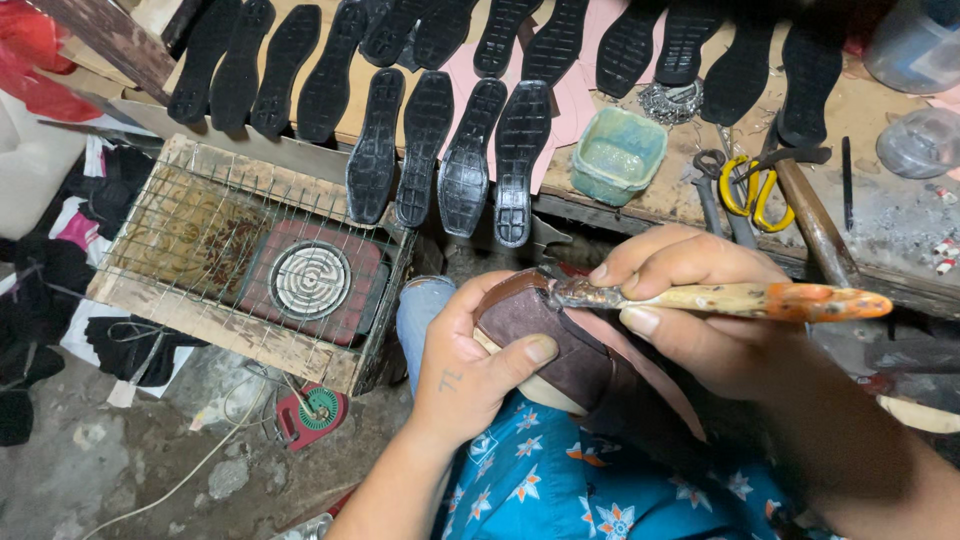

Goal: The person applies glue to the edges of a brown slipper using a brush. They repeatedly dip the brush into a container of glue and spread it along the sole and upper edges of the shoe.

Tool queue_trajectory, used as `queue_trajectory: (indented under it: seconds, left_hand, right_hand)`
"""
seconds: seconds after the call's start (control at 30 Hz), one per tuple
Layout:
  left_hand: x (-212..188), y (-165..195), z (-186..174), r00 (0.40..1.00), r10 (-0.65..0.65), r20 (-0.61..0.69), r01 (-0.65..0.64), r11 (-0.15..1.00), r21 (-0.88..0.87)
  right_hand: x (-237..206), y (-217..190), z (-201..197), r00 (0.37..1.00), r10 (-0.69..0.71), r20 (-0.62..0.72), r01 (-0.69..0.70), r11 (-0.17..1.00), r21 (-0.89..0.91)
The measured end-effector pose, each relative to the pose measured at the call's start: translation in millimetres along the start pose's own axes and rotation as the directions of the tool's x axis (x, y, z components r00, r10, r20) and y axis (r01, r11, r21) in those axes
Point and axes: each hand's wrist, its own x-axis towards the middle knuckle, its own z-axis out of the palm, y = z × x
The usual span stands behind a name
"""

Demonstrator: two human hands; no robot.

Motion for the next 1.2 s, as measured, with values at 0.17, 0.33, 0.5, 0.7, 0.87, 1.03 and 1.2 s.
queue_trajectory:
  seconds: [0.17, 0.33, 0.5, 0.7, 0.87, 1.03, 1.2]
  left_hand:
    - [1, 2, 1, 1.0, 0.02, 0.005, -0.02, 1.0, 0.017]
    - [2, 3, 1, 1.0, 0.014, 0.003, -0.014, 1.0, 0.019]
    - [3, 4, 2, 1.0, 0.018, 0.003, -0.018, 1.0, 0.015]
    - [3, 5, 2, 1.0, 0.012, 0.001, -0.012, 1.0, 0.017]
    - [4, 5, 1, 1.0, -0.003, 0.001, 0.003, 1.0, -0.006]
    - [5, 4, -1, 1.0, 0.005, 0.004, -0.005, 1.0, 0.009]
    - [6, -5, -4, 1.0, -0.003, 0.001, 0.003, 0.999, -0.05]
  right_hand:
    - [-1, 2, 4, 0.998, 0.014, -0.056, -0.014, 1.0, 0.003]
    - [-2, 5, 6, 0.999, 0.0, -0.038, -0.001, 1.0, -0.025]
    - [-2, 6, 5, 0.998, 0.051, -0.035, -0.05, 0.998, 0.033]
    - [-1, 4, 3, 0.999, 0.042, -0.015, -0.042, 0.999, 0.004]
    - [2, 5, 3, 1.0, 0.011, 0.003, -0.011, 1.0, -0.022]
    - [2, 5, 1, 0.998, 0.054, 0.025, -0.055, 0.997, 0.057]
    - [-2, 6, -1, 0.992, 0.12, 0.039, -0.124, 0.981, 0.15]
